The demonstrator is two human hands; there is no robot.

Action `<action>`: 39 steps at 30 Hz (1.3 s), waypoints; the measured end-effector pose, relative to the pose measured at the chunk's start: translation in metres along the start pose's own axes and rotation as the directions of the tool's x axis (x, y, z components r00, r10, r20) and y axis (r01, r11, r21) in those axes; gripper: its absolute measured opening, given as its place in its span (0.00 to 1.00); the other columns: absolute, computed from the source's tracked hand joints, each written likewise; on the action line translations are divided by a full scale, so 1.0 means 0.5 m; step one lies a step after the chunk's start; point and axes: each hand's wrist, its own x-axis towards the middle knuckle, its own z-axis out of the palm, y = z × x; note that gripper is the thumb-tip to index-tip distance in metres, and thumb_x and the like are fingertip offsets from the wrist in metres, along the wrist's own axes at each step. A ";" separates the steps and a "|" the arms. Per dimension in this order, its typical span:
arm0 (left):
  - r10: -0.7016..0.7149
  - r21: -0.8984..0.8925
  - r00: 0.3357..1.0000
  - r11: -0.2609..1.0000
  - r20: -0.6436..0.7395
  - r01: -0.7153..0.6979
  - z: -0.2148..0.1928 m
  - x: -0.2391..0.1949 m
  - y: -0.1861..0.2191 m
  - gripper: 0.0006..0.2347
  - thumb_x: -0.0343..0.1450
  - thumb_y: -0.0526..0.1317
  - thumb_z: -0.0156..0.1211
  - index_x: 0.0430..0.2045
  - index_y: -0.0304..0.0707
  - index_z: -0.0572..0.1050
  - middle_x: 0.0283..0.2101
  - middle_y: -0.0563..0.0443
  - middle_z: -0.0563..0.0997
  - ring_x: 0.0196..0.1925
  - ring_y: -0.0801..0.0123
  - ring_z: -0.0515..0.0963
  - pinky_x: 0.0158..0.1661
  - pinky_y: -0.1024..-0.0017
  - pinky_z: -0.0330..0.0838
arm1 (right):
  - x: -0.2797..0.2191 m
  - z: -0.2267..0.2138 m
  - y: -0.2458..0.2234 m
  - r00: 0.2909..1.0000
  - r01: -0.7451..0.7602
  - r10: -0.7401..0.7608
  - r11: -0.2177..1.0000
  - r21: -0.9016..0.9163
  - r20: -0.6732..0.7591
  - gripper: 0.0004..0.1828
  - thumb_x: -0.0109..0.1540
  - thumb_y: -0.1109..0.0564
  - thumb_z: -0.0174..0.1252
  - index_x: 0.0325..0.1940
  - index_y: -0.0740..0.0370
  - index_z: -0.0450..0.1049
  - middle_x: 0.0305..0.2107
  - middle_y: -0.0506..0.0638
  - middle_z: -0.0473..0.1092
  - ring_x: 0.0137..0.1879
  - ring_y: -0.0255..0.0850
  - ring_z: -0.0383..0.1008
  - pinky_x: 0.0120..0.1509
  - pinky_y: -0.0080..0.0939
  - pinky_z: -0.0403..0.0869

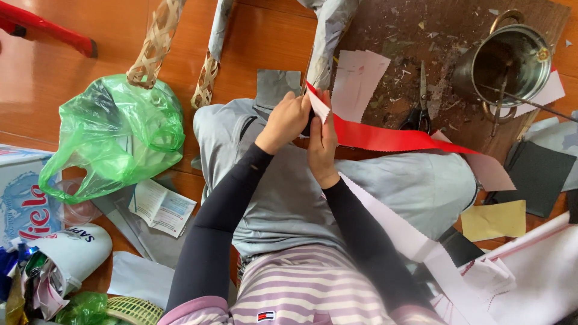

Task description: Assembling and wrapping decorative paper onto animal-shaped figures.

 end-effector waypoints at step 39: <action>-0.514 -0.629 0.756 0.757 -0.406 0.177 -0.024 -0.084 0.154 0.08 0.74 0.37 0.66 0.38 0.28 0.82 0.45 0.50 0.78 0.44 0.72 0.76 0.44 0.76 0.73 | -0.066 -0.097 -0.024 0.979 0.065 -0.080 0.994 -0.084 -0.187 0.21 0.68 0.64 0.44 0.66 0.68 0.68 0.61 0.59 0.70 0.69 0.47 0.71 0.77 0.50 0.69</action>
